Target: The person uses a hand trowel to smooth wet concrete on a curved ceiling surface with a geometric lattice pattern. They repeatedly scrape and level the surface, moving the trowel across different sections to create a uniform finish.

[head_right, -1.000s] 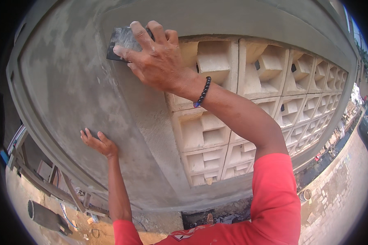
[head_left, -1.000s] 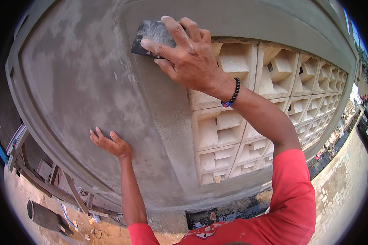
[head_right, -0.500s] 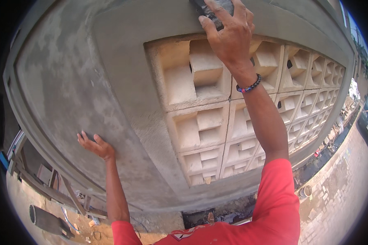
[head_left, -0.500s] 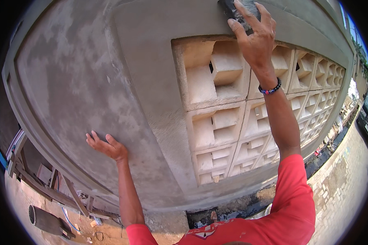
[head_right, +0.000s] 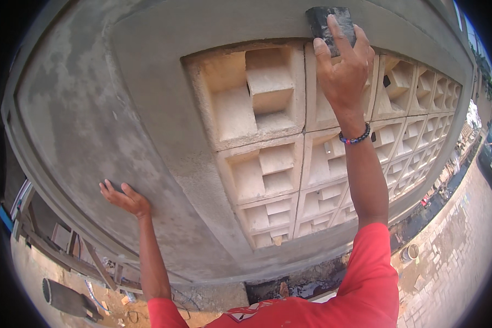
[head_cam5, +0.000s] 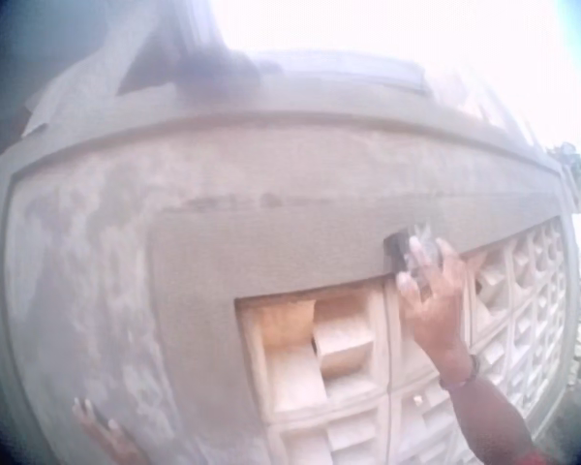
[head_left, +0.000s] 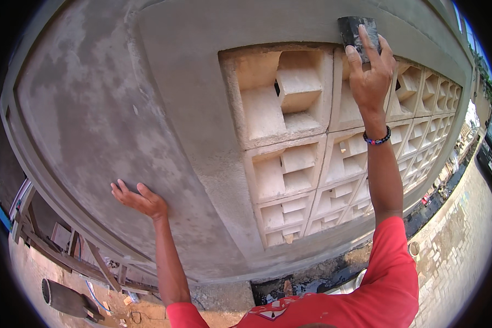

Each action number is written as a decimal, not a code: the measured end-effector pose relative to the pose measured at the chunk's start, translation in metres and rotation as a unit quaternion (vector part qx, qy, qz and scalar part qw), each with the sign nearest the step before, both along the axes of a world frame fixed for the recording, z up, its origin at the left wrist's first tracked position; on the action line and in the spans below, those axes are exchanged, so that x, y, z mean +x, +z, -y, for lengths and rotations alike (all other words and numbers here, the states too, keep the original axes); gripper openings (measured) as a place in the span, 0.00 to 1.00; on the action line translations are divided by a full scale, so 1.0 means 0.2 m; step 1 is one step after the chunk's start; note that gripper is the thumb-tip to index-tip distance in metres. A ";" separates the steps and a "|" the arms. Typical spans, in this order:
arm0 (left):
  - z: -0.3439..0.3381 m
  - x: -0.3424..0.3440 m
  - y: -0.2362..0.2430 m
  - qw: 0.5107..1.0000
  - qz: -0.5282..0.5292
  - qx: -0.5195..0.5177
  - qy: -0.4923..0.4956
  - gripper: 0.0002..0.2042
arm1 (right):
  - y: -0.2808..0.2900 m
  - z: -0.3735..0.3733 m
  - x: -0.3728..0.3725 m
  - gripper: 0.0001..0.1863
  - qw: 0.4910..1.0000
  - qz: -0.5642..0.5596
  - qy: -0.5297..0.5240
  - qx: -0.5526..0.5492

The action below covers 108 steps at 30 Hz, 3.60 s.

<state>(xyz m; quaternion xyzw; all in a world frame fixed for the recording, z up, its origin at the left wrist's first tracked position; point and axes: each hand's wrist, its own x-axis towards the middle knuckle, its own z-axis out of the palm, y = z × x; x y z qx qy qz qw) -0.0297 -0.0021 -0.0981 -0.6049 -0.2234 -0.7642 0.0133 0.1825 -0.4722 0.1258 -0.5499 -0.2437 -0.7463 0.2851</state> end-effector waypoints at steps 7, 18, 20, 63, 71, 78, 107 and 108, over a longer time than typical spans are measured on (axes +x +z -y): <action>-0.04 -0.04 0.00 1.000 0.003 0.016 -0.009 0.26 | 0.13 -0.25 -0.15 0.23 0.997 0.014 0.001 -0.075; 0.01 -0.03 0.01 1.000 0.000 -0.010 -0.012 0.26 | 0.14 -0.33 -0.20 0.21 0.988 0.069 0.010 -0.137; 0.01 -0.02 0.01 1.000 0.000 0.000 -0.013 0.26 | 0.23 -0.19 -0.10 0.21 0.992 0.060 0.022 -0.107; 0.04 -0.02 0.02 0.999 0.031 -0.002 -0.032 0.26 | 0.21 -0.60 -0.35 0.20 0.957 0.114 0.038 -0.264; 0.01 -0.03 0.01 0.999 0.031 0.001 -0.025 0.26 | 0.19 -0.53 -0.32 0.20 0.954 0.120 0.029 -0.274; 0.01 -0.03 0.02 0.999 0.023 0.014 -0.017 0.25 | 0.41 -0.56 -0.30 0.21 0.969 0.111 0.047 -0.217; -0.03 -0.04 0.00 0.999 -0.005 0.033 -0.020 0.26 | 0.26 0.15 0.10 0.22 0.999 0.008 0.032 0.030; -0.03 -0.03 0.00 0.999 -0.004 0.030 -0.023 0.26 | 0.29 0.17 0.13 0.22 0.998 -0.001 0.021 0.061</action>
